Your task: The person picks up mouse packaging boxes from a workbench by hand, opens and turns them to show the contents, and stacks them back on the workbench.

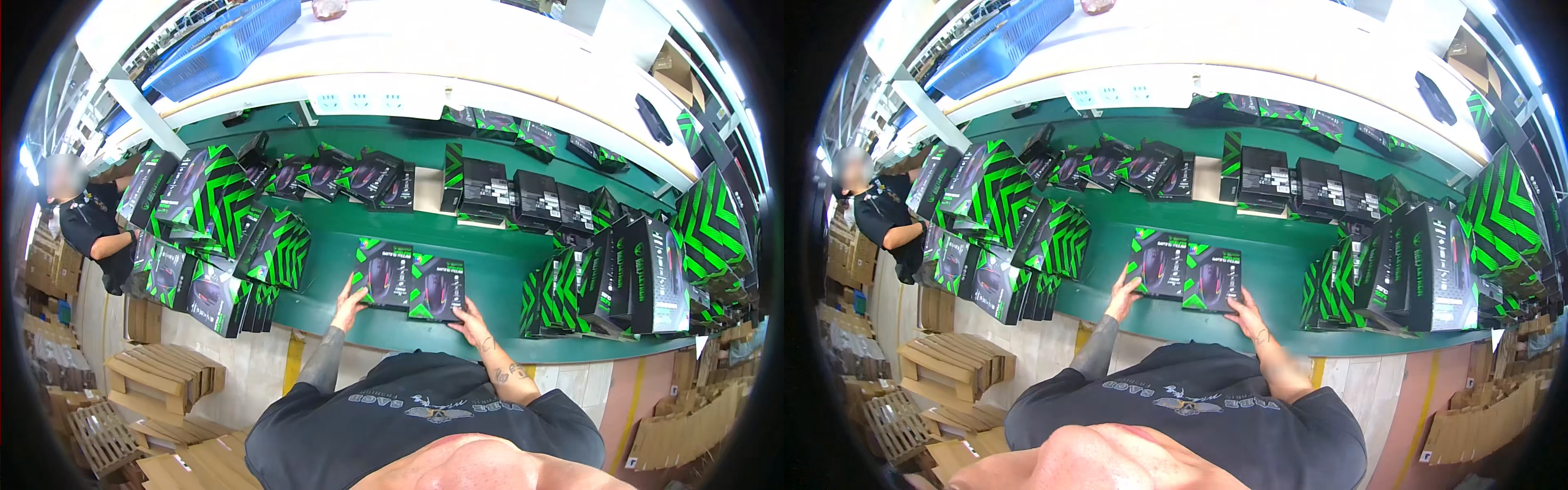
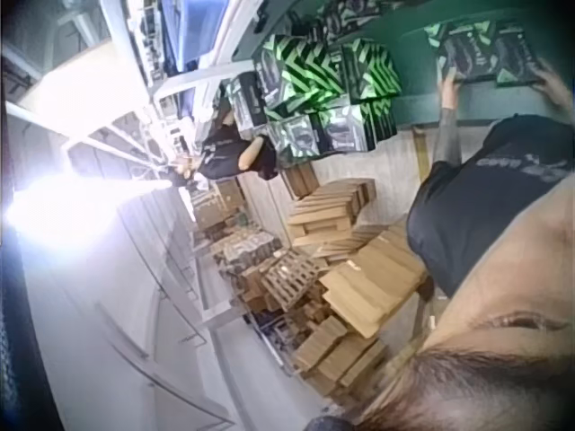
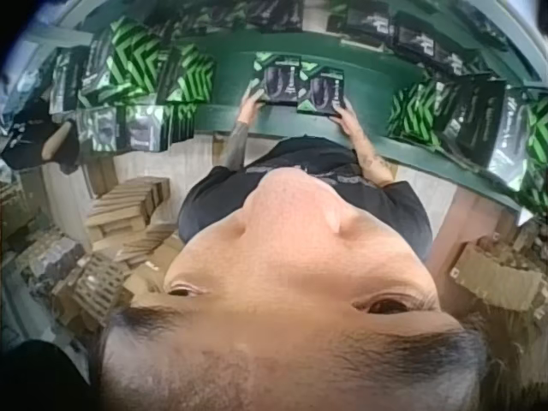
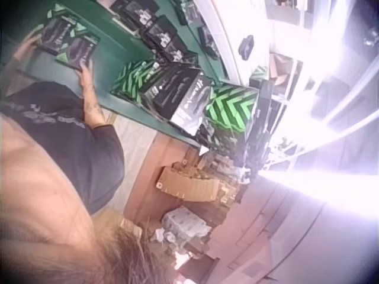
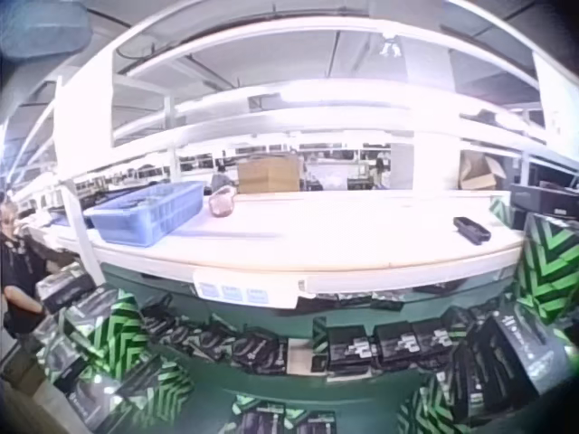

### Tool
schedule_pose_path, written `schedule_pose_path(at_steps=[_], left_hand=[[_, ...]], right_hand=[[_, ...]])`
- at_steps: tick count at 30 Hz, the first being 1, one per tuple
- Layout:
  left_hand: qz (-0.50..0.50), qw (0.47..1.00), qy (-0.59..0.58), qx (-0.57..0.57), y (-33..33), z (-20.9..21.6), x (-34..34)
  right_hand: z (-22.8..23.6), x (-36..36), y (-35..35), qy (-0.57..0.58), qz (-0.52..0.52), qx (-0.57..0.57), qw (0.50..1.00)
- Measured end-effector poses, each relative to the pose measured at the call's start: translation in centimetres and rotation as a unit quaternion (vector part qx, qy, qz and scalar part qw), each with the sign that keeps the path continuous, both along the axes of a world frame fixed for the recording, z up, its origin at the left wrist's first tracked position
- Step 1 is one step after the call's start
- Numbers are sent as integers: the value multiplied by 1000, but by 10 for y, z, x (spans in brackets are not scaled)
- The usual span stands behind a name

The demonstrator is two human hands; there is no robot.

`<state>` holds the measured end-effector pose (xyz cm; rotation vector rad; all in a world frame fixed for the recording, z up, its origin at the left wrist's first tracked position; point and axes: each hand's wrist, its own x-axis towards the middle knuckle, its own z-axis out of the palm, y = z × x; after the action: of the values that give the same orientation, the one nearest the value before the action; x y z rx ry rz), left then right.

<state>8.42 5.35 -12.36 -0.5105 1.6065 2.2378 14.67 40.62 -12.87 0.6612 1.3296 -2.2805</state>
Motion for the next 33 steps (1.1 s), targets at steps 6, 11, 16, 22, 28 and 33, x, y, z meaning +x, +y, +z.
schedule_pose_path(at_steps=[6,11,16,22,28,33], left_hand=[[30,977,205,-54,-20,81,-78],[201,783,359,-466,-46,185,-203],[208,682,530,-458,4,191,-206],[-105,847,394,-342,99,115,-175],[-120,754,469,-445,186,80,-237],[-148,757,396,-497,254,63,-302]], right_hand=[[40,-75,-29,121,-40,-116,985],[95,-216,-84,215,-105,32,971],[63,-245,-94,202,-118,316,919],[-42,-23,-37,103,126,559,813],[-54,105,46,-81,95,490,863],[-57,134,68,-111,29,451,885]])
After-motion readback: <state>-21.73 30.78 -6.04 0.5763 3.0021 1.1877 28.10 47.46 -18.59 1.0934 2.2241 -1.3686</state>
